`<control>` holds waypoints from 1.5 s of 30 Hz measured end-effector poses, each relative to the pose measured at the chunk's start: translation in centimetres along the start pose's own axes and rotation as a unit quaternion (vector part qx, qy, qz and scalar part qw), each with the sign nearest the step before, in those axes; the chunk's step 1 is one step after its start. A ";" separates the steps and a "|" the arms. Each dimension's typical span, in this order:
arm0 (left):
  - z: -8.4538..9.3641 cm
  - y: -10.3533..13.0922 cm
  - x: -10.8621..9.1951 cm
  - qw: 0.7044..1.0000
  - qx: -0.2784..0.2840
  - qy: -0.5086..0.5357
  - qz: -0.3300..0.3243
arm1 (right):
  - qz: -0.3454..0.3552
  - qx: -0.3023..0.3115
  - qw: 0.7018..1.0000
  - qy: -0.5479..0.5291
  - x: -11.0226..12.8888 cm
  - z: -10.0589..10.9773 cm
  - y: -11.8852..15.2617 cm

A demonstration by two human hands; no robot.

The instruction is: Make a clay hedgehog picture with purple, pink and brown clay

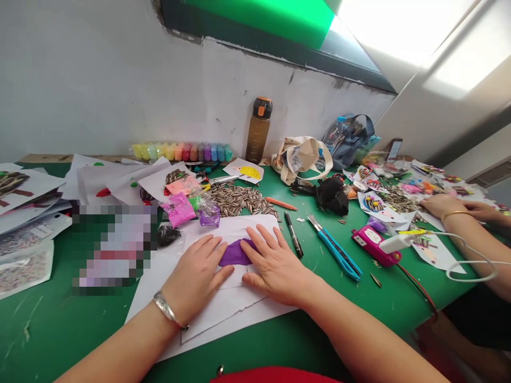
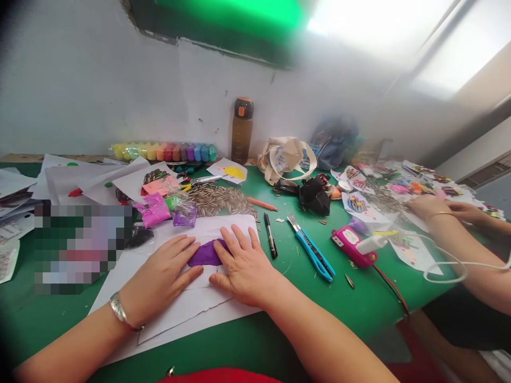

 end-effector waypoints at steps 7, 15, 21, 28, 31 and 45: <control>0.1 0.0 0.0 1.000 -0.010 -0.004 -0.009 | -0.007 0.036 0.999 -0.031 -0.1 0.3 0.0; 0.1 -0.1 -0.1 0.999 0.006 0.024 0.028 | -0.001 0.029 0.999 -0.020 -0.3 0.0 0.1; -0.2 0.1 -0.1 0.998 0.027 0.036 0.046 | -0.010 0.018 1.000 -0.008 -0.8 0.0 -0.1; -0.1 0.0 -0.2 0.998 0.027 0.037 0.041 | -0.021 0.010 1.000 0.008 -1.4 -0.2 -0.2; 0.0 0.0 -0.2 0.998 0.028 0.034 0.043 | -0.029 0.001 1.000 0.003 -1.6 0.2 -0.2; -0.1 0.1 -0.3 0.998 0.025 0.032 0.042 | -0.039 0.001 0.999 -0.010 -1.7 -0.1 -0.4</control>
Point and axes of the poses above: each hand's wrist, its own y-axis away from the middle knuckle, its own z-axis out of the back of the hand, x = y × z, the point moved 4 cm from there along -y, towards the middle knuckle, and after that the axes turned 12 degrees about -z, right-handed, at the moved point
